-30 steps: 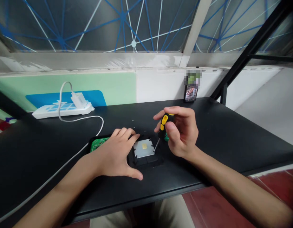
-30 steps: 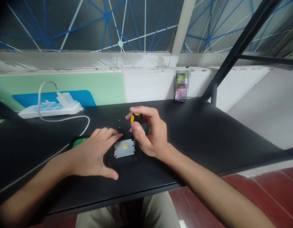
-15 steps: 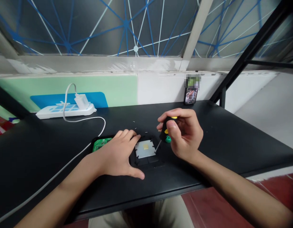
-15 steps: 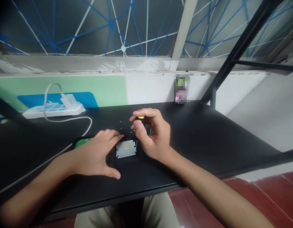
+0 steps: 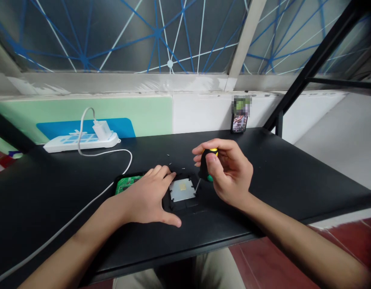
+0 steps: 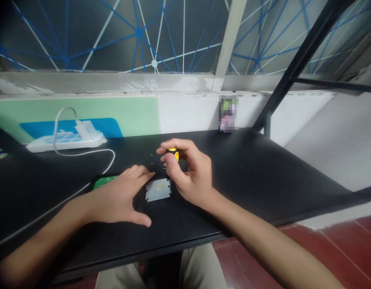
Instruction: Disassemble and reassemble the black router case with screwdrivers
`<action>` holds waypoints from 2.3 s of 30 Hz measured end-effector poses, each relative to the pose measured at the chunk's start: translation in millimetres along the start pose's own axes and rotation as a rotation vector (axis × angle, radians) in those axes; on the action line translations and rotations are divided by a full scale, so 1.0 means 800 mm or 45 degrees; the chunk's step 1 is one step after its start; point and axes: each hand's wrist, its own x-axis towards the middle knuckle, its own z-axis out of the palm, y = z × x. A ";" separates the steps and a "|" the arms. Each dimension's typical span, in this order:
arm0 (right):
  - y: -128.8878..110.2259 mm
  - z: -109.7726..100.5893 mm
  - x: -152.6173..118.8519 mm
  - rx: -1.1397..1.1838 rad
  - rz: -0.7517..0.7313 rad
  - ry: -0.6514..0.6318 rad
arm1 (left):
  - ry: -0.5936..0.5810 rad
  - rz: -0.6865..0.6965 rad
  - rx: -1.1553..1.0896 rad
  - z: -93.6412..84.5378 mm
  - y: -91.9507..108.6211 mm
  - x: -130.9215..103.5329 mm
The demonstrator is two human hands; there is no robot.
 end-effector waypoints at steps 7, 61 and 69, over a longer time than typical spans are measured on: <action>0.005 0.004 -0.004 0.250 -0.015 -0.015 | 0.018 0.017 0.008 0.003 -0.003 0.000; 0.010 0.003 0.000 0.009 -0.137 0.015 | -0.006 0.010 -0.019 -0.001 0.002 -0.002; 0.010 0.001 0.006 -0.214 -0.258 0.057 | -0.001 0.016 -0.013 0.001 0.001 -0.002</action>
